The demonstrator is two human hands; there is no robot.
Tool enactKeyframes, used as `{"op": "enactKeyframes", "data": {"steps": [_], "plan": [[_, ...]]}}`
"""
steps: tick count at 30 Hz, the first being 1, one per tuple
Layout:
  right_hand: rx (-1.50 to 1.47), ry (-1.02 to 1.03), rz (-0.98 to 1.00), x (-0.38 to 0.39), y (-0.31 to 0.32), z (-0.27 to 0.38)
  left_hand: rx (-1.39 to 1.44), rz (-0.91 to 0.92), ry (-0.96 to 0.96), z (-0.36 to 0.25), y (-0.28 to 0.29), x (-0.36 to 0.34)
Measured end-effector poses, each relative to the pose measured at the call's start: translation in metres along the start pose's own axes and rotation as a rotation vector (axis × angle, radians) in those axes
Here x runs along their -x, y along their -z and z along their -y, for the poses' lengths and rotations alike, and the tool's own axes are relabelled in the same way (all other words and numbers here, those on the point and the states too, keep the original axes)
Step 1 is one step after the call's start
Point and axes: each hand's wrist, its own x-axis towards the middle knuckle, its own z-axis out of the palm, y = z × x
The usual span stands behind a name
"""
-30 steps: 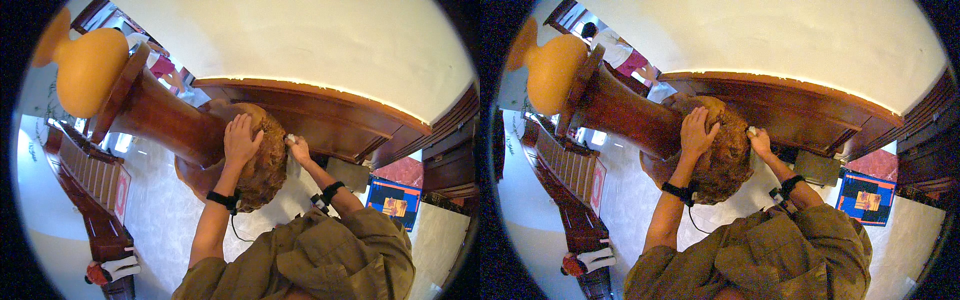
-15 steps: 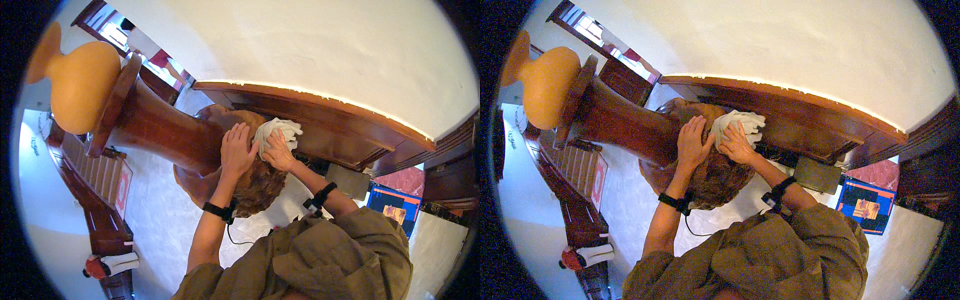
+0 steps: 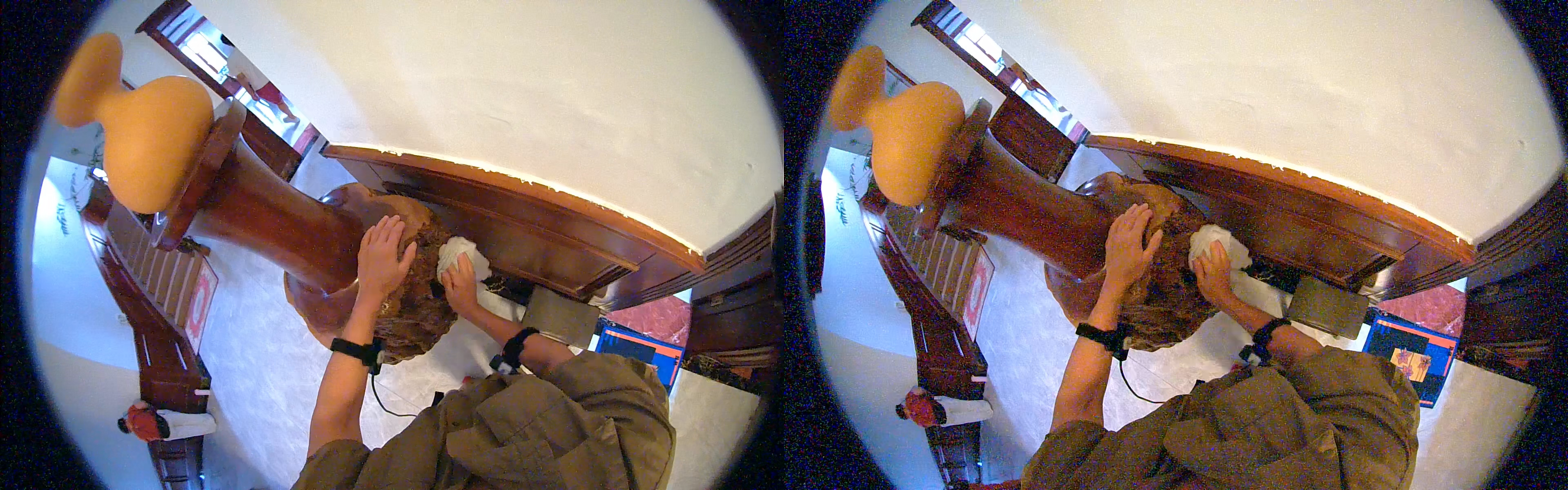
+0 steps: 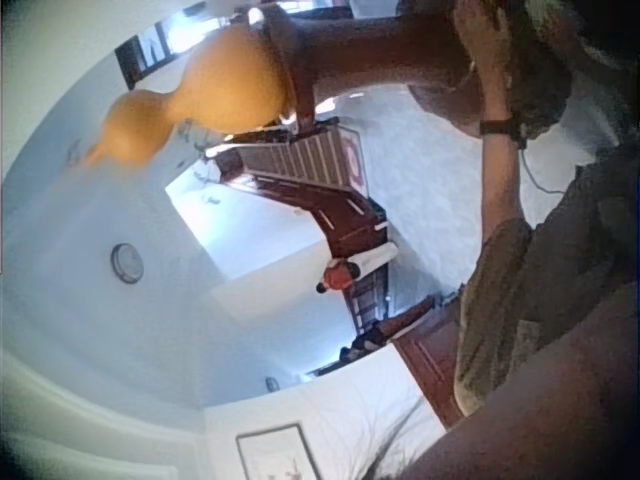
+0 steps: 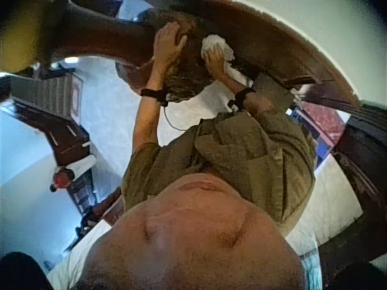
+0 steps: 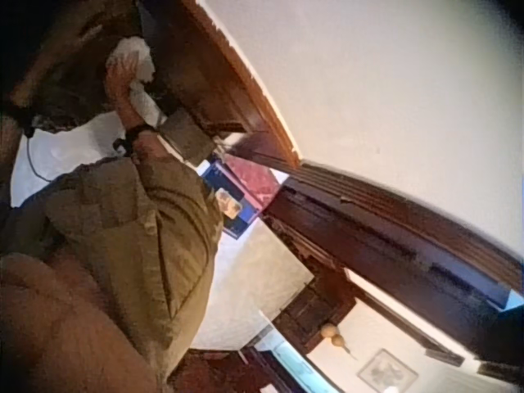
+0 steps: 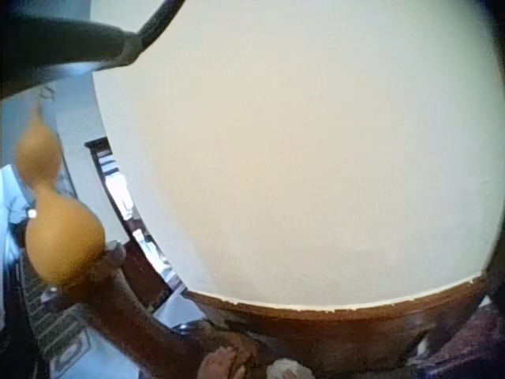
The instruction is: The person wipes a large wooden sculpture with a white cloth, moving around it to clean different sides. They then walk to a nearby wooden cabinet and wipe its surface and frame with the same cloth.
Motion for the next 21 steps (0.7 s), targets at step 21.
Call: {"op": "enactKeyframes", "data": {"steps": [21], "plan": [[-0.042, -0.073, 0.166, -0.150, 0.006, 0.049, 0.102, -0.061, 0.083, 0.001, -0.002, 0.004]]}}
